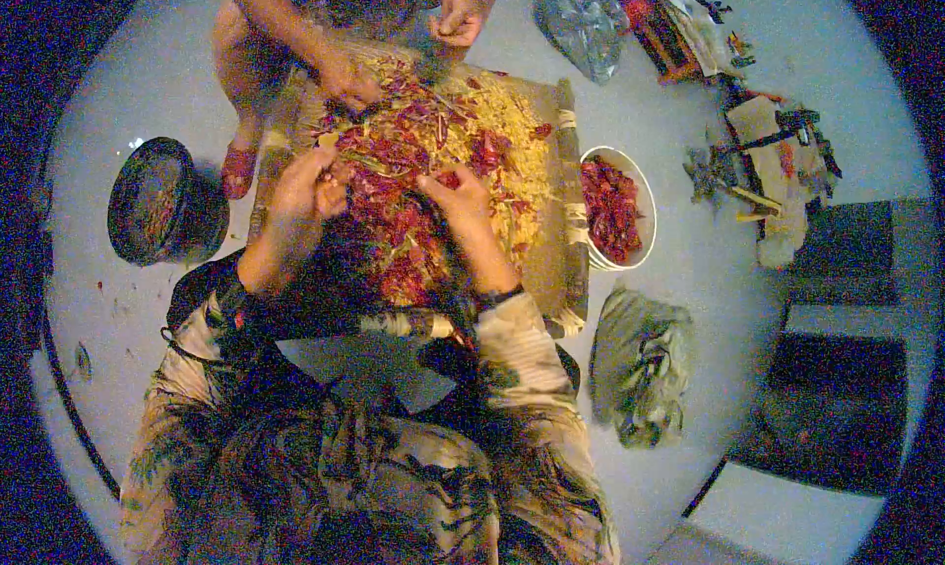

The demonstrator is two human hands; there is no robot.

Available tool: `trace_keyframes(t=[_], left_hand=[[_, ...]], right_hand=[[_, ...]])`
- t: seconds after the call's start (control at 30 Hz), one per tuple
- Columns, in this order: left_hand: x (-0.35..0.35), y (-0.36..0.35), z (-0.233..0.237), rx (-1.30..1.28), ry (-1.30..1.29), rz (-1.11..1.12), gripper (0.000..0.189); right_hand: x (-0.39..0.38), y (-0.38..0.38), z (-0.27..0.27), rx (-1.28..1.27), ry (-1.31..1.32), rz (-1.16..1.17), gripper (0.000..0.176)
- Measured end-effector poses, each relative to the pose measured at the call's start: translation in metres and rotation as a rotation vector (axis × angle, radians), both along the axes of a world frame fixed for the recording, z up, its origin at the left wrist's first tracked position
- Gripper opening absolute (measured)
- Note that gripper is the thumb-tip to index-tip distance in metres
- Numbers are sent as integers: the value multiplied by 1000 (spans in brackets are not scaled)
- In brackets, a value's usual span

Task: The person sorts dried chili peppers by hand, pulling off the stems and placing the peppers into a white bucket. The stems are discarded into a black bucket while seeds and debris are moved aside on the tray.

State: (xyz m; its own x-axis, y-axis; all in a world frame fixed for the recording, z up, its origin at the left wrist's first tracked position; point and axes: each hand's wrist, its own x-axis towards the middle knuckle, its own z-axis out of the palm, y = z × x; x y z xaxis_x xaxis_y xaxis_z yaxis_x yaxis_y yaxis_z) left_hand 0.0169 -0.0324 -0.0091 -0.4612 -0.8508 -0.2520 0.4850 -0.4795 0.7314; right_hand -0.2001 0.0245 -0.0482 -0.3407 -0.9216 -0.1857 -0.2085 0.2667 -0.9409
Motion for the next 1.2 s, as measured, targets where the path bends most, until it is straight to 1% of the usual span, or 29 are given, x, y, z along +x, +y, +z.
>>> trace_keyframes(t=[0.07,0.1,0.2,0.23,0.33,0.37,0.47,0.5,0.6,0.63,0.73,0.77,0.87,0.97,1.07,1.17,1.2], left_hand=[[0,2,-1,-30,-30,-4,15],[-1,3,0,-56,-19,-16,14],[-3,2,-3,-115,-47,-53,13],[-3,0,-5,-131,-68,-65,13],[-5,1,-8,-142,-123,-66,14],[-5,1,-8,-152,-137,-81,13],[-6,4,-7,-192,-190,-114,12],[-8,6,-7,-211,-217,-115,12],[-11,12,0,-262,-293,-155,15],[-12,14,2,-278,-318,-176,17],[-19,15,-9,-338,-338,-170,17],[-20,16,-13,-348,-343,-185,17],[-20,16,-17,-377,-346,-239,15],[-23,12,-29,-384,-344,-297,13],[-27,13,-32,-385,-366,-289,14],[-28,14,-36,-428,-336,-274,13],[-26,16,-34,-425,-327,-286,12]], right_hand=[[0,-22,-20,-25,245,-13,30],[6,-32,-18,-2,470,-56,43],[20,-35,-8,244,710,-84,54],[15,-38,-19,322,752,-21,56],[16,-27,-28,208,690,-39,47],[13,-25,-29,300,763,-57,38],[-10,-11,-50,91,526,-32,30],[-17,-7,-55,92,476,-33,26],[6,19,11,21,197,-45,23],[-4,25,0,-48,258,7,20],[-1,45,10,-100,88,-6,22],[-3,50,10,-22,73,-35,22],[7,58,27,-21,-76,-53,21],[15,60,32,-132,19,-46,21],[12,54,22,-457,332,12,19],[16,57,38,-397,592,20,20],[17,59,44,-405,636,34,21]])
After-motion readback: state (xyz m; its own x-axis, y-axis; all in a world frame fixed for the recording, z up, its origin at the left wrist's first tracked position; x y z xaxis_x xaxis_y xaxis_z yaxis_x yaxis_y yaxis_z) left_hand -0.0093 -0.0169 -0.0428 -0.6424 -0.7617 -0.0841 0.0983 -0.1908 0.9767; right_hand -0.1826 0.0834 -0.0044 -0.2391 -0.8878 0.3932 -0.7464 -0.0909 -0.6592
